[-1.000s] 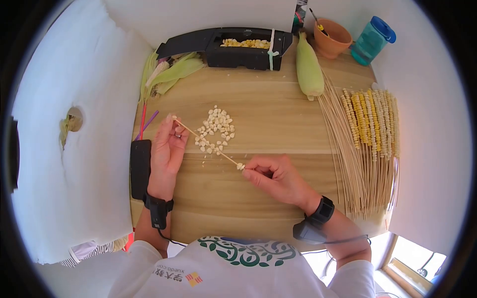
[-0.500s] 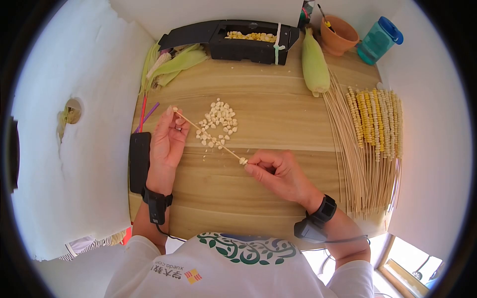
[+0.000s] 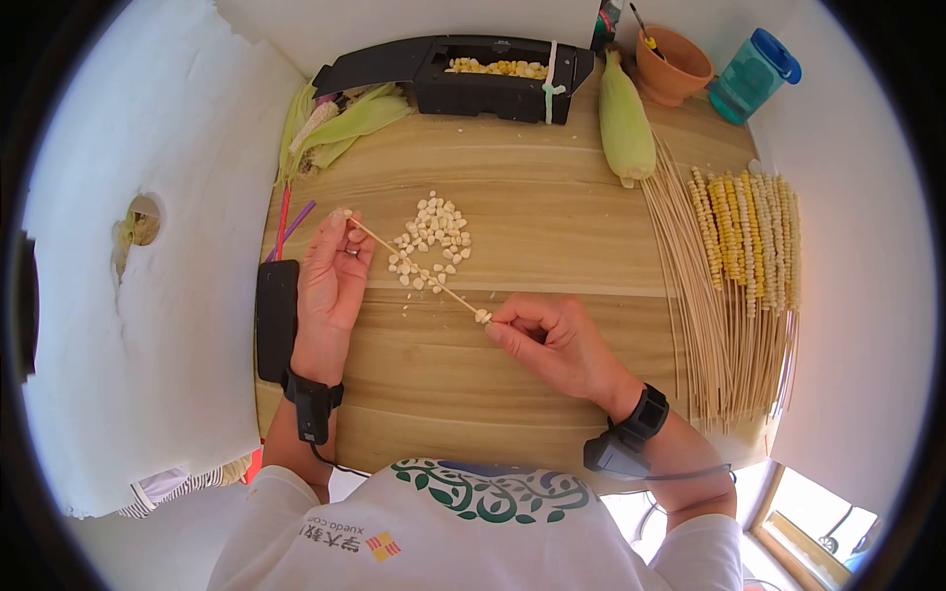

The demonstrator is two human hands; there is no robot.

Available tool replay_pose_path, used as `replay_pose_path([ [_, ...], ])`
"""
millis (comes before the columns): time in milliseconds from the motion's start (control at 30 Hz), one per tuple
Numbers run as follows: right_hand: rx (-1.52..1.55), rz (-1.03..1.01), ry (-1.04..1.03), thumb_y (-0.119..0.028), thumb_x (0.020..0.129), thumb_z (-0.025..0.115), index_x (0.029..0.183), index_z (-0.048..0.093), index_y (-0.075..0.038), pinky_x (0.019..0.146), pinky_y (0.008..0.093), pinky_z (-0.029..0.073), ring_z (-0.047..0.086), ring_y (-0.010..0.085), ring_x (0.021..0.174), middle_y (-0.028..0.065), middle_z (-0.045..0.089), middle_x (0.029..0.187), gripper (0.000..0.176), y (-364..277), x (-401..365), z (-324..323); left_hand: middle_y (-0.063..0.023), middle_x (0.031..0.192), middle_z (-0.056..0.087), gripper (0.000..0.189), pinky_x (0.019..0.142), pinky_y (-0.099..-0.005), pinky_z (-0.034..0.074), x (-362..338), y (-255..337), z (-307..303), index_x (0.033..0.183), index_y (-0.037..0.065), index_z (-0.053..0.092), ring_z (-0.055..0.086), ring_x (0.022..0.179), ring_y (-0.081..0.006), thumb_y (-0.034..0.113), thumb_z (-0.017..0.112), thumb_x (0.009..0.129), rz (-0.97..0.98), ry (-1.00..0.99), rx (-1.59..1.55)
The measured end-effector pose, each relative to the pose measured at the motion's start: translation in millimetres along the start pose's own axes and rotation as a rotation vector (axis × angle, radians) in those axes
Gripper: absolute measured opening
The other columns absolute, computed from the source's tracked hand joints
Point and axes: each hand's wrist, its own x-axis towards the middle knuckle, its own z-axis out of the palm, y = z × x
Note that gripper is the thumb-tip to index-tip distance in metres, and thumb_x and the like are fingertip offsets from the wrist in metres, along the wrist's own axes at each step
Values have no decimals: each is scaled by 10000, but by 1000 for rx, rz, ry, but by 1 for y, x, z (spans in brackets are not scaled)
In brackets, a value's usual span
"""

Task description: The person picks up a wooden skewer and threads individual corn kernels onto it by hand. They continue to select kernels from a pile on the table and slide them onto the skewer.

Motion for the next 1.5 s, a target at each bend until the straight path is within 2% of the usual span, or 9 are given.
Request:
replay_pose_path([
  [467,-5,13,-11,-107,951,614,881,596,1,519,197,287,336,13,610,-83,434,655,130,-2,0,-2,-99,983,646,96,797,-257,493,-2,-5,1,998,7,650,568,824,-124,55,643,915,84,3,88],
  [800,11,25,-29,-111,953,617,887,601,-4,531,193,298,346,10,623,-85,448,673,127,-5,-1,-3,-85,958,654,89,792,-258,484,-4,-3,7,985,22,652,566,824,-130,88,633,928,142,8,118],
  [1000,9,5,-34,-113,953,618,890,605,-7,535,191,302,351,7,630,-85,459,677,124,-5,0,-3,-44,877,614,145,758,-257,450,2,-1,-2,997,20,638,515,772,-120,154,628,940,30,-22,64],
  [1067,22,9,-33,-112,952,619,889,607,-8,534,191,301,351,7,628,-84,462,676,123,-4,0,-3,-26,839,583,152,747,-257,434,4,0,-5,997,11,631,484,746,-117,152,626,941,1,-149,14],
  [1500,44,23,-29,-115,950,623,888,612,-2,523,192,279,335,9,612,-89,445,656,129,-6,-1,-4,-26,833,575,116,727,-263,414,3,-2,-3,965,17,614,470,736,-117,129,620,938,-67,-161,-10],
])
